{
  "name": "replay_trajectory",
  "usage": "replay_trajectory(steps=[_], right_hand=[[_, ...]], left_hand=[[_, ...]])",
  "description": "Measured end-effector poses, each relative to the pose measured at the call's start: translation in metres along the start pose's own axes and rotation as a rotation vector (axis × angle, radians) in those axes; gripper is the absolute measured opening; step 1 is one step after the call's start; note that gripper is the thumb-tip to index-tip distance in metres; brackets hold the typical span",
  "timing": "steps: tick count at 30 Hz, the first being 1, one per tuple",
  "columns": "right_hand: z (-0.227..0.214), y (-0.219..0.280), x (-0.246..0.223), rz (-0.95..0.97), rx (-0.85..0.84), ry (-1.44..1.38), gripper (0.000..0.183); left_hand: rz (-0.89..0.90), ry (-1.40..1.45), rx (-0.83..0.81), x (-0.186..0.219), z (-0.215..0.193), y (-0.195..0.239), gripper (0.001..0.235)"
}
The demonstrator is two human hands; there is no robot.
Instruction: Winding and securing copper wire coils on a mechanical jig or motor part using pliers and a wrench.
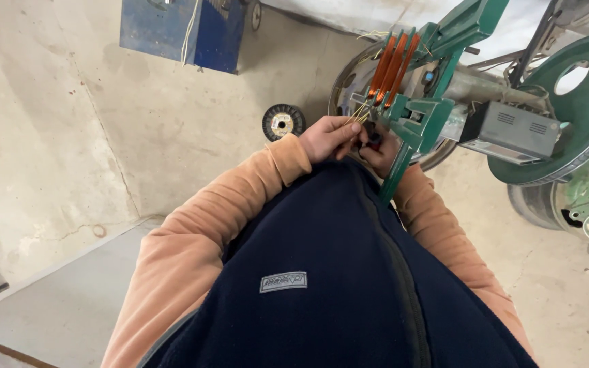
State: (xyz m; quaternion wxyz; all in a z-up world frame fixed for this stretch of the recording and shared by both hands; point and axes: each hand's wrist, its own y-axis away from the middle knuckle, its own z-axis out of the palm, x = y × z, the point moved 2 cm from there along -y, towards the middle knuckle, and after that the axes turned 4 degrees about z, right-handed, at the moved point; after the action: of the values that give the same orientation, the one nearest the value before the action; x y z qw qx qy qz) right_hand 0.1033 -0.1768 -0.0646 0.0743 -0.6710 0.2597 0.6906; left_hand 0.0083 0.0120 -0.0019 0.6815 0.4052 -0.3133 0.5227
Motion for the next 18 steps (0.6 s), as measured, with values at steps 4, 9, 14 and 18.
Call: replay_trajectory(steps=[4, 9, 14, 18], right_hand=[[0.009, 0.000, -0.036, 0.048, 0.021, -0.119, 0.031], [0.004, -0.002, -0.036, 0.027, -0.004, -0.102, 0.035], [0.003, -0.003, -0.032, 0.058, -0.006, -0.236, 0.052], [0.005, -0.001, -0.057, 0.179, -0.018, -0.092, 0.047]], left_hand=[[0.005, 0.037, 0.005, -0.005, -0.002, -0.002, 0.037], [-0.024, 0.014, 0.014, 0.008, 0.001, 0.002, 0.037], [-0.070, -0.019, 0.011, 0.016, 0.000, 0.002, 0.037], [-0.053, -0.017, 0.013, 0.016, -0.001, 0.005, 0.038]])
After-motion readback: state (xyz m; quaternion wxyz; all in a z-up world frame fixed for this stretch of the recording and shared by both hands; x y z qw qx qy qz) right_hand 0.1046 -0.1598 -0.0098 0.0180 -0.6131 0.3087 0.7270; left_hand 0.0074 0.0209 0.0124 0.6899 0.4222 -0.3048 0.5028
